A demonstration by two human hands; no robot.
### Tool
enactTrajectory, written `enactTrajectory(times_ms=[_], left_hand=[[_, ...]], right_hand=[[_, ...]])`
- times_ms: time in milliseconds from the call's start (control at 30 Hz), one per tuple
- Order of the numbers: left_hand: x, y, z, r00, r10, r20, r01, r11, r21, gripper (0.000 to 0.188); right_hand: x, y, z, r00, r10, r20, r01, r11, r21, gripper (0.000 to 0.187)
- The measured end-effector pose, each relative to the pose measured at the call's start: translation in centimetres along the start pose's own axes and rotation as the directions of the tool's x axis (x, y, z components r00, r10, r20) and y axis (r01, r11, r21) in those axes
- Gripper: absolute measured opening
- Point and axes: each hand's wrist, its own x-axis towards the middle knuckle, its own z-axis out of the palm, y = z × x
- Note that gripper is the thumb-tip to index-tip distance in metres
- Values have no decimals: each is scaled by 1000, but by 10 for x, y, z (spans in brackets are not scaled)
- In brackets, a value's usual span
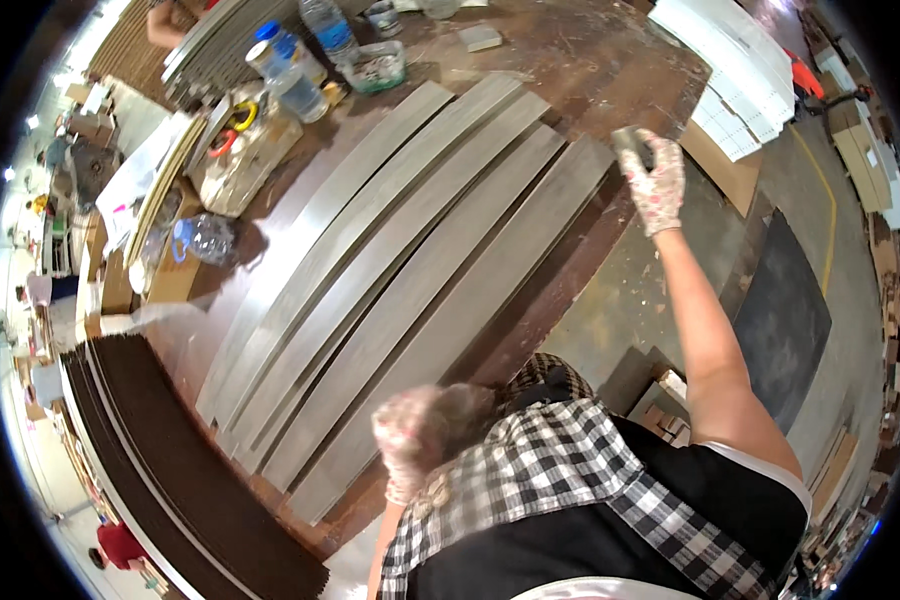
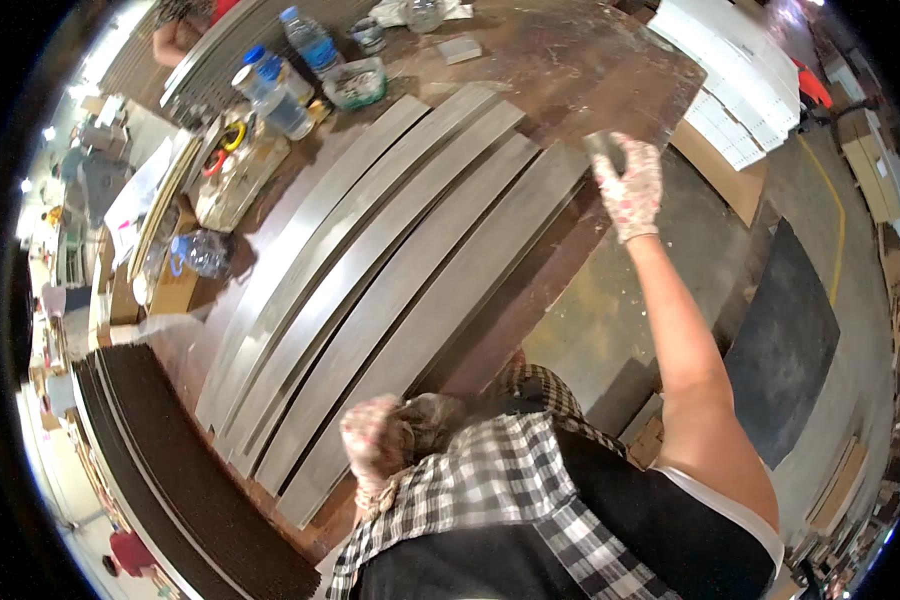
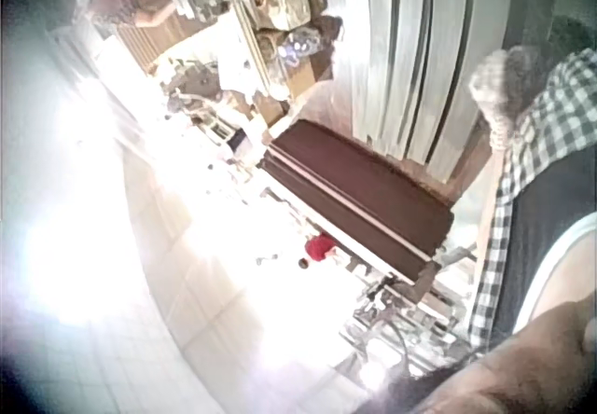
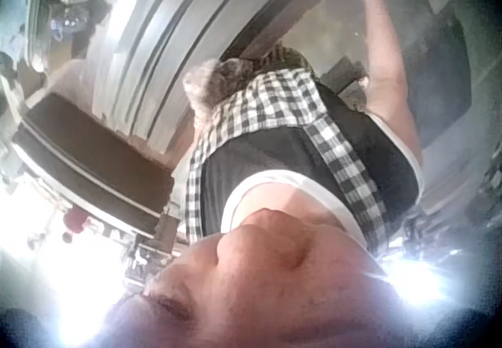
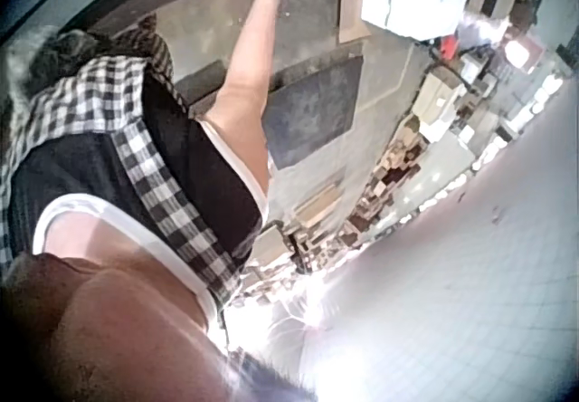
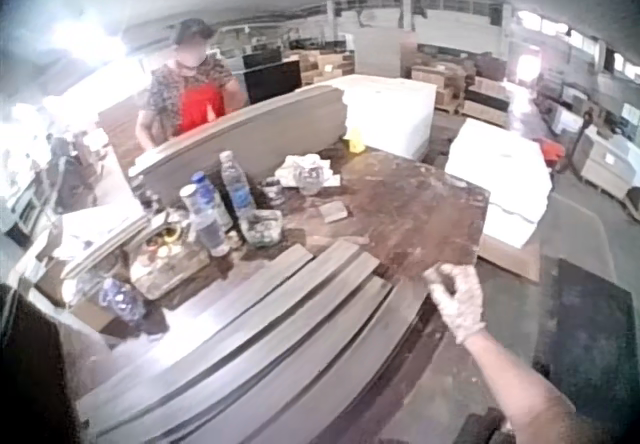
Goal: The person sands long wooden planks using a small sanding block, then wipes the surfaces with a white cloth, handling several planks individually on a wooden table.
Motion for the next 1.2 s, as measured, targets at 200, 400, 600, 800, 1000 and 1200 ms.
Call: enactTrajectory(times_ms=[200,400,600,800,1000,1200], left_hand=[[-65,-42,-40,880,-468,84,415,843,343,84],[-68,-52,-39,952,-302,-55,293,840,457,91],[-71,-65,-49,946,-325,-22,294,822,487,57],[-87,-81,-46,918,-374,-128,395,861,320,39],[-67,-91,-42,983,-177,-40,178,893,414,61],[-58,-97,-50,983,-143,114,99,939,328,84]], right_hand=[[-52,-107,-12,965,-203,167,119,904,410,38],[-95,-174,-1,924,-377,64,275,771,574,37],[-112,-177,6,959,-268,93,121,684,719,38],[-170,-192,29,945,-258,199,66,751,657,38],[-174,-189,36,957,-191,221,-21,710,704,37],[-172,-184,28,950,-218,222,-28,650,759,38]])
